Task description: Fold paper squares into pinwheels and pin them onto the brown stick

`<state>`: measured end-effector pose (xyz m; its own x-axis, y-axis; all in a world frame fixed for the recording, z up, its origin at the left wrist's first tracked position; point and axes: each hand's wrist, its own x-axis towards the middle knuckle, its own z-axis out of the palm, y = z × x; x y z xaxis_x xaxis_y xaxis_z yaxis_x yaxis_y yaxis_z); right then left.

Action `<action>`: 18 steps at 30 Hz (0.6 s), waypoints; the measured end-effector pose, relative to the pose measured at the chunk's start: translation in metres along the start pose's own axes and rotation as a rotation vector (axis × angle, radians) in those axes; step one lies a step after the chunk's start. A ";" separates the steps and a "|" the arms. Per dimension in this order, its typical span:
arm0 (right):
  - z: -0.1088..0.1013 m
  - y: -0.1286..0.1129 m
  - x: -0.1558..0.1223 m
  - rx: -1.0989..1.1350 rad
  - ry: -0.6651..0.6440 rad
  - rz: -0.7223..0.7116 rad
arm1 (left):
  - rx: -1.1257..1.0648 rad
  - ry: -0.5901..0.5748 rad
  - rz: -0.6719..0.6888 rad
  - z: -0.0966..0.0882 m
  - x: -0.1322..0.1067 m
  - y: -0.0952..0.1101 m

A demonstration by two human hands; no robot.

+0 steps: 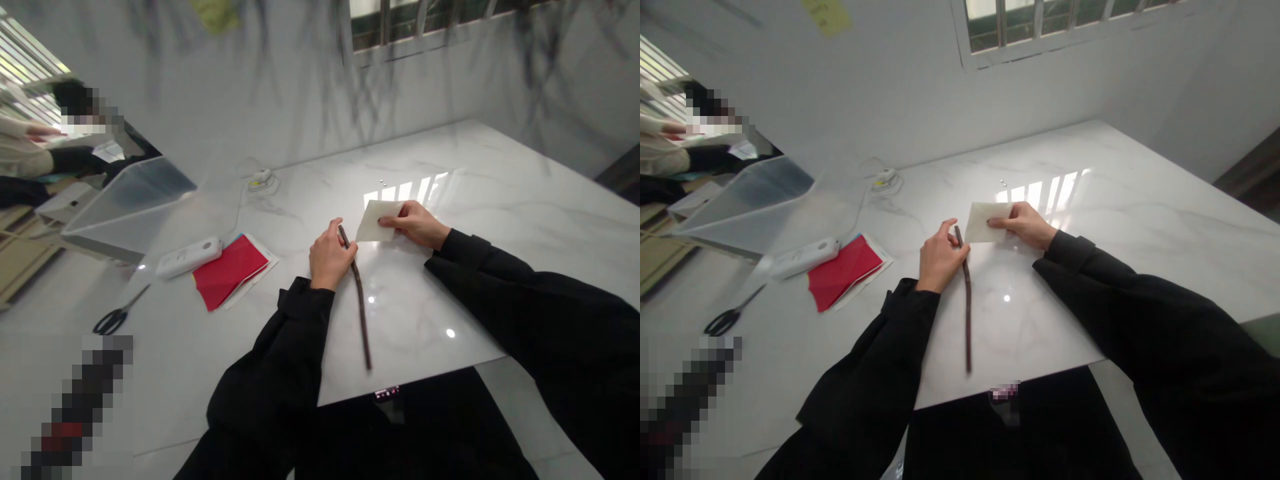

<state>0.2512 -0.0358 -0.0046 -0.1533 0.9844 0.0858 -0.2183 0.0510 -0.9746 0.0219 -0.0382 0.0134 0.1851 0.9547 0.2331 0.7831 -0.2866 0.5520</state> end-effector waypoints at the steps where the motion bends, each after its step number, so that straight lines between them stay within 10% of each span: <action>1: -0.001 0.000 0.000 -0.024 -0.018 0.008 | -0.041 -0.005 -0.025 -0.002 0.001 -0.002; 10: -0.006 -0.015 0.000 -0.331 -0.038 -0.146 | -0.899 -0.280 -0.228 -0.022 0.009 -0.023; 18: 0.000 -0.028 -0.003 -0.471 -0.081 -0.366 | -1.063 -0.440 -0.193 -0.023 0.004 -0.017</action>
<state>0.2578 -0.0406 0.0223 -0.2254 0.8741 0.4303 0.1768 0.4710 -0.8642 -0.0040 -0.0317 0.0233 0.4705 0.8754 -0.1111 -0.0321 0.1428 0.9892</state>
